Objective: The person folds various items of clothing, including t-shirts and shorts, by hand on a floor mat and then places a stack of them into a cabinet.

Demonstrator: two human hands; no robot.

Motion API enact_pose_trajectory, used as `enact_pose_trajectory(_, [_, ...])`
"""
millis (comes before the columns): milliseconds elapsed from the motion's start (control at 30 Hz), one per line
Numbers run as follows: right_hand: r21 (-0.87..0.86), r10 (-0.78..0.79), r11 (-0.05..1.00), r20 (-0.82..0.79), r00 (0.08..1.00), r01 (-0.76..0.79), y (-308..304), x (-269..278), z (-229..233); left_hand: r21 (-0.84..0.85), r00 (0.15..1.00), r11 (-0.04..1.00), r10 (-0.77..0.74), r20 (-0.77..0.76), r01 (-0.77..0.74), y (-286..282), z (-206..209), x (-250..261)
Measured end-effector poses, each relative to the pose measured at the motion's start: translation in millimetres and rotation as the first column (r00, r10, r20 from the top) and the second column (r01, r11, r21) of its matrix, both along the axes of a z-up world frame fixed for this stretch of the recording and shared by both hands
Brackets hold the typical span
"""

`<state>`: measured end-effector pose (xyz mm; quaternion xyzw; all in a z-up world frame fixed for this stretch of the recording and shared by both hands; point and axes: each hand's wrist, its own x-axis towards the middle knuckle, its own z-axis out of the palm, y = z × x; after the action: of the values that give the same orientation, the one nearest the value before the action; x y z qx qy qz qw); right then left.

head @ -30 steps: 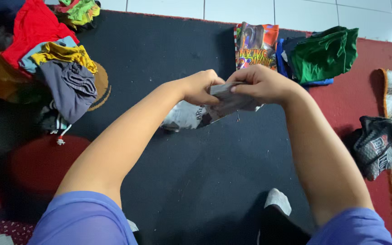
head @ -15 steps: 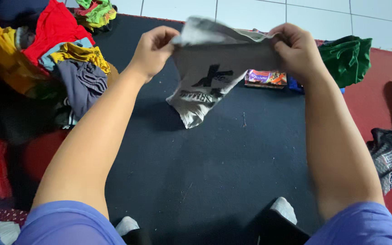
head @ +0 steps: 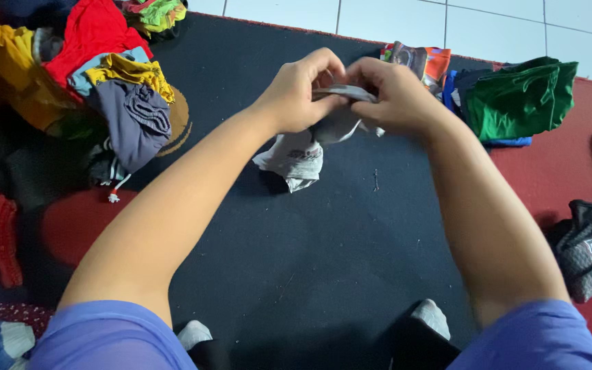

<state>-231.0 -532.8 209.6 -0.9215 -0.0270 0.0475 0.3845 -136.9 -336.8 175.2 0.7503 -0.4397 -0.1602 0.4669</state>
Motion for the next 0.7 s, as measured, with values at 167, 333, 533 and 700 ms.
enact_pose_trajectory(167, [0.046,-0.078,0.996,0.051,0.996,0.075,-28.5,-6.1,13.0,0.262,0.985,0.951,-0.146,-0.087,0.164,23.4,-15.5,9.3])
enact_pose_trajectory(333, [0.126,-0.092,0.989,0.162,0.982,0.071,-87.9,-15.9,18.4,0.437,0.949,0.842,-0.285,-0.134,0.315,68.4,-43.6,45.0])
enact_pose_trajectory(533, [0.297,-0.281,0.921,0.062,0.958,0.251,-122.5,-26.3,6.7,0.635,0.974,0.762,0.03,-0.226,0.124,124.1,-42.0,91.8])
enact_pose_trajectory(700, [0.109,-0.397,0.913,0.011,0.918,0.393,-144.8,-5.1,-34.0,0.273,0.918,0.937,0.292,-0.268,-0.218,141.9,-63.1,120.6])
